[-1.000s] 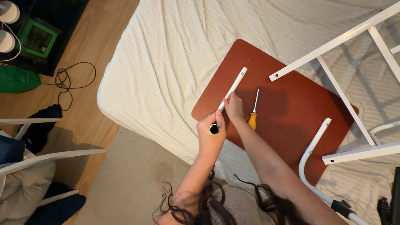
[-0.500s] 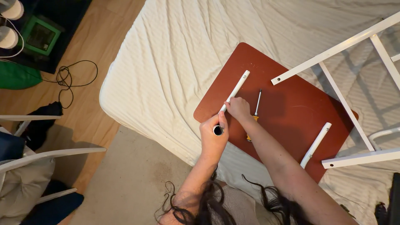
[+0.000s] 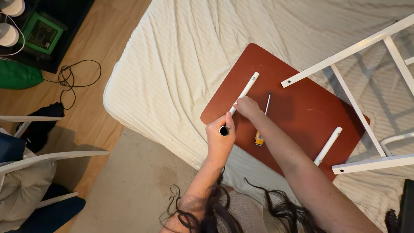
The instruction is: The person disassembles a white rolling table by removing the tabletop and unscrewing the legs from the frame. They use a screwdriver to loosen fasteners and separate the components, placing parts on the bed.
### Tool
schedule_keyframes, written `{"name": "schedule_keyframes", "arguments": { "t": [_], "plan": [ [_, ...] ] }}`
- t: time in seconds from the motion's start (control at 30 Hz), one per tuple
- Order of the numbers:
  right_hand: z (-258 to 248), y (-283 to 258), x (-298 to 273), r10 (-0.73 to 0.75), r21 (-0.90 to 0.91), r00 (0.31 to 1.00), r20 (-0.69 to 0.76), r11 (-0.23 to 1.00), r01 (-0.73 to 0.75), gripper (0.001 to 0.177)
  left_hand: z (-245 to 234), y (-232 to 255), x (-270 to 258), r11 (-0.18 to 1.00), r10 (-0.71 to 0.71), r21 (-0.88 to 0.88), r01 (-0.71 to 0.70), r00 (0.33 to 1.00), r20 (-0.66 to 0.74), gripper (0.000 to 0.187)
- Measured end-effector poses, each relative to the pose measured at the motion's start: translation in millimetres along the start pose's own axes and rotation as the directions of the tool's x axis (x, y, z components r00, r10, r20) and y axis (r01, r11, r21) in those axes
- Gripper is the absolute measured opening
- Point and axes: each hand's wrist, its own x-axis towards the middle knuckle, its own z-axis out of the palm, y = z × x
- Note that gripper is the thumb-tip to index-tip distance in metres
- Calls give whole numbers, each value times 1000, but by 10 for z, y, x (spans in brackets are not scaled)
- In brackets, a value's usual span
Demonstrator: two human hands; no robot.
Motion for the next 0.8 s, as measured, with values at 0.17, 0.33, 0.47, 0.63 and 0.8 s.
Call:
{"name": "schedule_keyframes", "arguments": {
  "t": [0.17,0.33,0.47,0.63,0.8],
  "plan": [
    [121,197,-931,42,51,816,-577,999,-15,40,-1,59,-31,1000,-20,21,20,1000,23,40],
    [836,545,-1233,704,490,707,-66,640,-592,87,24,61,-35,999,-35,4,35,999,30,38],
    [949,725,-1285,591,465,797,-124,745,-479,63,33,5,-74,1000,-14,13,14,1000,25,40],
    [104,637,-1771,342,345,875,-342,912,-222,49,66,-19,-31,998,-6,58,5,1000,11,40],
    [-777,380,-2088,101,95,943,-318,993,-75,34,81,-31,-81,998,-38,57,36,999,36,42]
  ]
}}
